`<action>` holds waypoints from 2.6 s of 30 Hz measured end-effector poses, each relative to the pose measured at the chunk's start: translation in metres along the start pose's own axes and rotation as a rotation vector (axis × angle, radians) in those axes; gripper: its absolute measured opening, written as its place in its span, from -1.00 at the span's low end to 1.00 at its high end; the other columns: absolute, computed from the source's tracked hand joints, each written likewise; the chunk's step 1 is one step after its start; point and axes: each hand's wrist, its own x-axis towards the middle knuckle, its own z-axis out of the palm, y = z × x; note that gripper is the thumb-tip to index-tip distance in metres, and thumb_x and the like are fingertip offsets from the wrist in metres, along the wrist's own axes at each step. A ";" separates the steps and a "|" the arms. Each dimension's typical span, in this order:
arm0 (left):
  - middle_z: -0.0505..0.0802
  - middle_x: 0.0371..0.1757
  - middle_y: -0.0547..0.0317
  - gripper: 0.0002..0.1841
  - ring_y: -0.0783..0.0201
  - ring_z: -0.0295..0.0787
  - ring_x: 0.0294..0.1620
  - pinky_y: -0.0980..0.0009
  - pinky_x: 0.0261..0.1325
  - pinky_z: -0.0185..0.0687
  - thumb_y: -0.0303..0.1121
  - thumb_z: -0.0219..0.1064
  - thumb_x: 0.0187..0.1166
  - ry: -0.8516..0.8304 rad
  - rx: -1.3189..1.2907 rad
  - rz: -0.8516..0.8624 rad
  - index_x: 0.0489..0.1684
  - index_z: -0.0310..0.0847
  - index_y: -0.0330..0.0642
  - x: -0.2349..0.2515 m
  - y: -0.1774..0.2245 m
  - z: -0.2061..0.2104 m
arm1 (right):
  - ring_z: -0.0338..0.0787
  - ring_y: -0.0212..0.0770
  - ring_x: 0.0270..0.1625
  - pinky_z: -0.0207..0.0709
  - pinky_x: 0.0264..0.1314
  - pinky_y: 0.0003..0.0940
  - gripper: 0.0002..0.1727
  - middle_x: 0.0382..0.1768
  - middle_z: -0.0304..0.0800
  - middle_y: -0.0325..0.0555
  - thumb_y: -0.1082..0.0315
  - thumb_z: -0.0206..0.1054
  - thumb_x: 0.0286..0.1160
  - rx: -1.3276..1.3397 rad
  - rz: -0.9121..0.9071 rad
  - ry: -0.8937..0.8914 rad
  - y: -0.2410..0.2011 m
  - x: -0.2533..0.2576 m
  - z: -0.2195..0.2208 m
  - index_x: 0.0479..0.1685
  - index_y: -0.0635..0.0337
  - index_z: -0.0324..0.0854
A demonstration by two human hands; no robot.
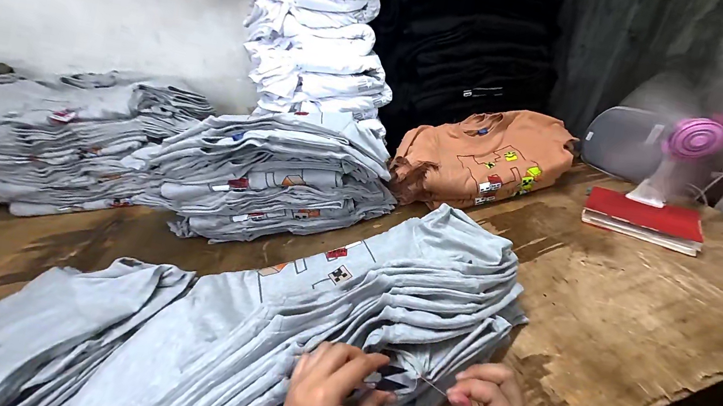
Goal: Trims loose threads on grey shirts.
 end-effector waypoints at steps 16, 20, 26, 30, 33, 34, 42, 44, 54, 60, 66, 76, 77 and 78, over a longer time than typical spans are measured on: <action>0.90 -0.16 0.35 -0.77 0.29 0.75 -0.06 0.21 0.05 0.57 -0.06 0.55 0.46 -0.265 -0.141 0.181 -0.04 0.91 0.15 -0.005 0.012 -0.025 | 0.68 -0.36 0.08 0.57 0.19 -0.37 -0.76 0.05 0.77 -0.26 -0.03 0.47 0.50 -0.245 -0.146 -0.227 0.018 0.005 0.014 0.02 -0.25 0.87; 0.90 -0.15 0.33 -0.74 0.27 0.79 -0.09 0.15 0.02 0.64 -0.06 0.57 0.43 -0.161 -0.035 0.106 -0.02 0.90 0.12 0.001 0.007 -0.027 | 0.69 -0.45 0.09 0.60 0.19 -0.53 -0.95 -0.08 0.73 -0.39 0.14 0.53 0.49 -0.065 -0.072 -0.048 0.012 0.000 0.014 -0.26 -0.20 0.86; 0.89 -0.25 0.52 -0.83 0.38 0.79 -0.17 0.28 -0.08 0.67 -0.04 0.49 0.38 -0.044 0.014 0.123 -0.22 0.92 0.23 0.010 -0.004 0.019 | 0.69 -0.45 0.10 0.60 0.20 -0.55 -0.92 -0.07 0.73 -0.40 0.09 0.54 0.48 -0.036 -0.036 -0.012 0.013 -0.009 0.016 -0.27 -0.21 0.86; 0.90 -0.24 0.29 -0.60 0.28 0.87 -0.19 0.14 -0.07 0.83 0.12 0.46 0.44 -0.273 -0.013 -0.113 -0.10 0.91 -0.01 0.014 0.006 0.009 | 0.69 -0.44 0.07 0.61 0.23 -0.49 -0.82 -0.13 0.73 -0.38 0.05 0.47 0.54 0.016 -0.098 -0.150 0.013 -0.014 -0.005 -0.34 -0.14 0.79; 0.86 -0.35 0.20 -0.43 0.23 0.80 -0.35 0.08 -0.17 0.77 0.22 0.54 0.31 -0.410 -0.053 -0.215 -0.02 0.84 -0.12 0.032 0.002 0.011 | 0.79 -0.33 -0.13 0.55 0.24 -0.26 -0.46 -0.40 0.85 -0.32 -0.08 0.16 0.74 -0.189 -0.098 -0.228 0.019 -0.021 -0.029 -0.68 -0.05 0.64; 0.88 -0.34 0.20 -0.55 0.22 0.84 -0.34 0.07 -0.15 0.81 0.04 0.57 0.35 -0.334 -0.008 -0.209 0.03 0.83 -0.10 0.039 0.000 0.014 | 0.82 -0.33 -0.15 0.60 0.21 -0.26 -0.43 -0.40 0.89 -0.33 -0.06 0.09 0.76 -0.317 -0.030 -0.187 0.018 -0.021 -0.033 -0.67 -0.03 0.69; 0.88 -0.38 0.11 -0.79 0.03 0.88 -0.36 -0.10 -0.34 0.75 -0.56 0.52 0.10 -0.175 0.222 0.007 -0.32 0.80 -0.10 0.066 -0.007 0.047 | 0.84 -0.18 0.08 0.59 0.31 0.07 -0.45 -0.01 0.88 -0.19 -0.08 0.32 0.55 -0.546 0.618 -0.110 0.030 0.011 -0.040 0.29 0.16 0.71; 0.86 -0.42 0.24 -0.77 0.18 0.84 -0.40 0.02 -0.33 0.76 -0.52 0.49 0.10 -0.183 0.134 -0.047 -0.28 0.82 -0.05 0.062 -0.005 0.041 | 0.86 -0.32 -0.10 0.76 0.01 -0.30 -0.67 -0.13 0.88 -0.18 0.17 0.35 0.55 -0.450 0.529 0.040 0.032 0.010 -0.040 0.11 0.20 0.76; 0.82 -0.49 0.40 -0.82 0.45 0.73 -0.50 0.35 -0.40 0.68 -0.40 0.51 0.17 -0.138 0.076 -0.138 -0.27 0.84 0.02 0.066 -0.012 0.025 | 0.75 0.01 0.10 0.51 0.13 0.12 -0.77 0.01 0.85 -0.20 -0.08 0.50 0.19 -0.847 0.117 -0.069 0.008 0.030 0.038 -0.41 -0.21 0.92; 0.87 -0.07 0.21 -0.67 0.31 0.85 -0.08 0.29 0.00 0.84 -0.14 0.50 0.41 -0.056 0.045 0.086 0.10 0.88 0.00 0.036 -0.011 0.018 | 0.68 -0.25 0.09 0.51 0.20 -0.12 -0.92 -0.07 0.78 -0.37 0.06 0.49 0.10 -0.547 0.198 0.069 0.001 0.015 0.013 -0.55 -0.26 0.84; 0.88 -0.19 0.24 -0.80 0.20 0.70 -0.25 0.17 -0.12 0.47 -0.28 0.35 0.58 0.139 0.248 0.466 -0.02 0.90 0.13 0.033 0.013 0.044 | 0.66 -0.31 0.13 0.49 0.25 -0.19 -0.91 -0.06 0.76 -0.37 0.06 0.49 0.11 -0.452 0.252 0.128 0.003 0.009 0.002 -0.51 -0.24 0.85; 0.86 -0.19 0.15 -0.73 0.15 0.73 -0.23 0.17 -0.16 0.55 -0.15 0.32 0.58 0.137 0.238 0.409 0.05 0.88 0.04 0.030 0.024 0.057 | 0.80 -0.17 0.01 0.57 0.08 -0.03 -0.85 -0.18 0.84 -0.31 0.06 0.38 -0.02 -0.738 0.286 -0.088 0.006 0.002 -0.032 -0.54 -0.15 0.73; 0.84 -0.18 0.14 -0.62 0.15 0.75 -0.21 0.17 -0.17 0.63 0.02 0.38 0.53 0.080 0.197 0.372 0.13 0.85 0.04 0.030 0.027 0.058 | 0.80 -0.01 0.07 0.55 0.13 0.13 -0.77 -0.13 0.86 -0.19 0.10 0.42 -0.07 -0.848 0.370 -0.199 0.006 0.004 -0.040 -0.42 -0.05 0.79; 0.81 -0.19 0.11 -0.49 0.13 0.74 -0.22 0.16 -0.20 0.64 0.13 0.45 0.41 0.021 0.179 0.341 0.20 0.82 0.01 0.031 0.029 0.063 | 0.76 0.14 0.20 0.49 0.27 0.26 -0.63 0.02 0.85 -0.04 0.14 0.49 -0.01 -0.907 0.485 -0.324 0.005 0.008 -0.045 -0.15 0.06 0.82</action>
